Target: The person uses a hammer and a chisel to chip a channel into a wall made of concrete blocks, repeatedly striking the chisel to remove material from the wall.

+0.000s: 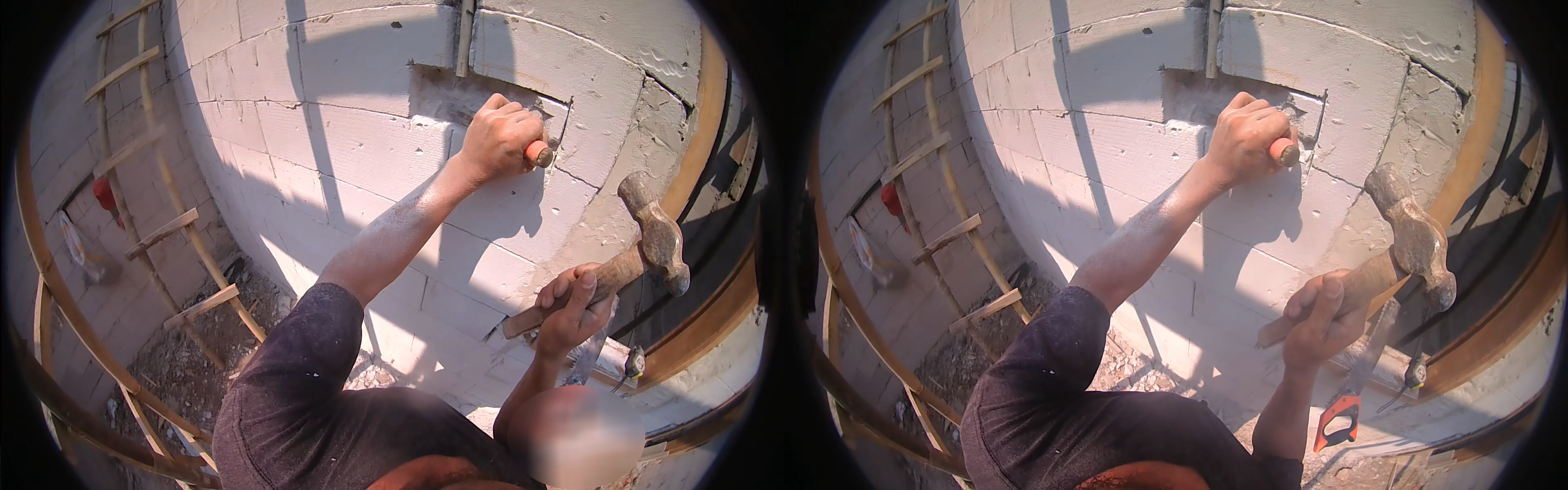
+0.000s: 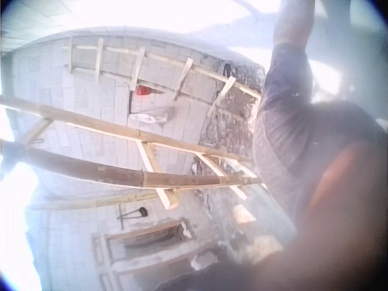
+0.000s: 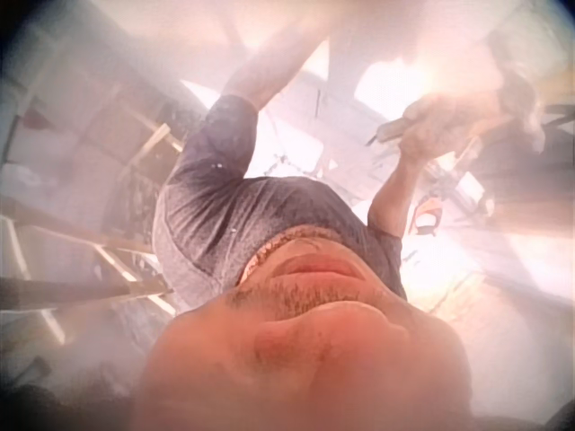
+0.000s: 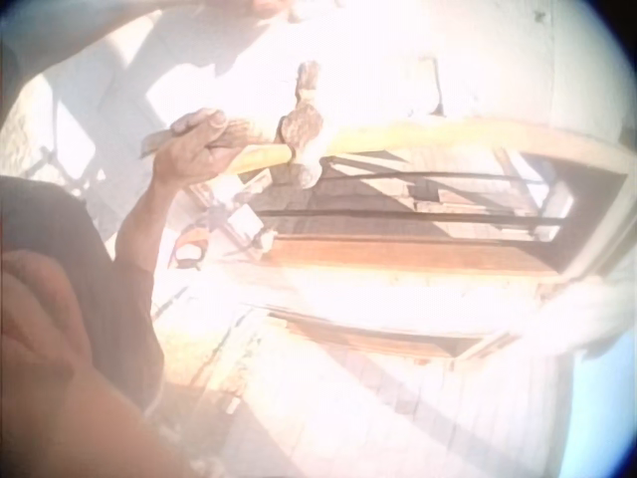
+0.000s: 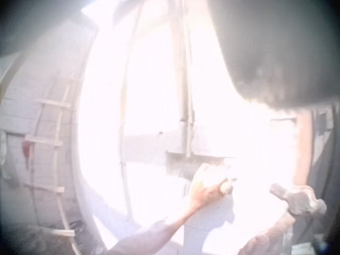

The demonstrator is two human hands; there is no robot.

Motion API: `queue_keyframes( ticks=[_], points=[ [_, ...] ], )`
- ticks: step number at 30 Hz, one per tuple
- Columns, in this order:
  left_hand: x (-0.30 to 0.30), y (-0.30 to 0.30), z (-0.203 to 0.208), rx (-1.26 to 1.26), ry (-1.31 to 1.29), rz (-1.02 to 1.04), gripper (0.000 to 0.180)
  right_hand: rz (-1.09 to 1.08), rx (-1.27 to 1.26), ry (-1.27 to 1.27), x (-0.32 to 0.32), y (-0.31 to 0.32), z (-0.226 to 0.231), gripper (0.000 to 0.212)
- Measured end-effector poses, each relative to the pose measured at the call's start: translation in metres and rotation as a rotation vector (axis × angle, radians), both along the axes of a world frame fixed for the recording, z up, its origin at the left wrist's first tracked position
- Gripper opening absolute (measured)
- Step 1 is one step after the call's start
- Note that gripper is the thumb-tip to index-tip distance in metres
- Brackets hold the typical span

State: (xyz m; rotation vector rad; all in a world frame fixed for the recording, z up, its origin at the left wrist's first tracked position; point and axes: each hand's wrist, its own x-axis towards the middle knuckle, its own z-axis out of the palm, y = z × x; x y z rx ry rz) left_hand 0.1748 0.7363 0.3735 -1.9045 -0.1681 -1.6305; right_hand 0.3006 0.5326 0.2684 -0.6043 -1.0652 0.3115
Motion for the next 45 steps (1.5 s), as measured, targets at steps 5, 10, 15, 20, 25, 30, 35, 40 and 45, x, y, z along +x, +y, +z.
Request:
queue_keyframes(
  ticks=[5, 10, 15, 20, 25, 30, 35, 40, 45],
  points=[
    [0.008, -0.002, 0.003, 0.005, -0.015, 0.002, 0.02, -0.02, 0.146, 0.185, -0.02, 0.03, -0.011, 0.027],
    [-0.001, 0.01, -0.001, -0.016, 0.006, 0.079, 0.019, 0.126, -0.273, 0.029, -0.007, 0.041, -0.007, 0.025],
    [0.0, 0.008, -0.002, -0.037, 0.0, 0.03, 0.019, -0.041, -0.1, 0.128, -0.024, 0.055, -0.014, 0.022],
    [-0.012, 0.002, 0.002, -0.069, 0.005, 0.009, 0.019, 0.131, -0.136, 0.04, -0.028, 0.047, -0.017, 0.021],
    [-0.012, 0.006, 0.005, -0.066, 0.018, 0.042, 0.019, 0.079, -0.079, -0.08, -0.031, 0.049, -0.008, 0.023],
    [-0.006, 0.003, 0.003, -0.069, -0.016, -0.022, 0.02, 0.068, 0.052, 0.129, -0.029, 0.058, -0.012, 0.022],
    [-0.012, 0.01, 0.001, -0.063, 0.023, 0.037, 0.021, 0.198, -0.267, 0.04, -0.02, 0.043, -0.001, 0.017],
    [-0.013, 0.013, -0.001, -0.07, 0.026, 0.062, 0.03, 0.103, -0.278, -0.016, -0.036, 0.054, -0.006, 0.016],
    [-0.006, 0.009, 0.008, -0.064, 0.003, 0.06, 0.021, 0.099, -0.08, 0.046, -0.023, 0.053, -0.007, 0.023]
  ],
)
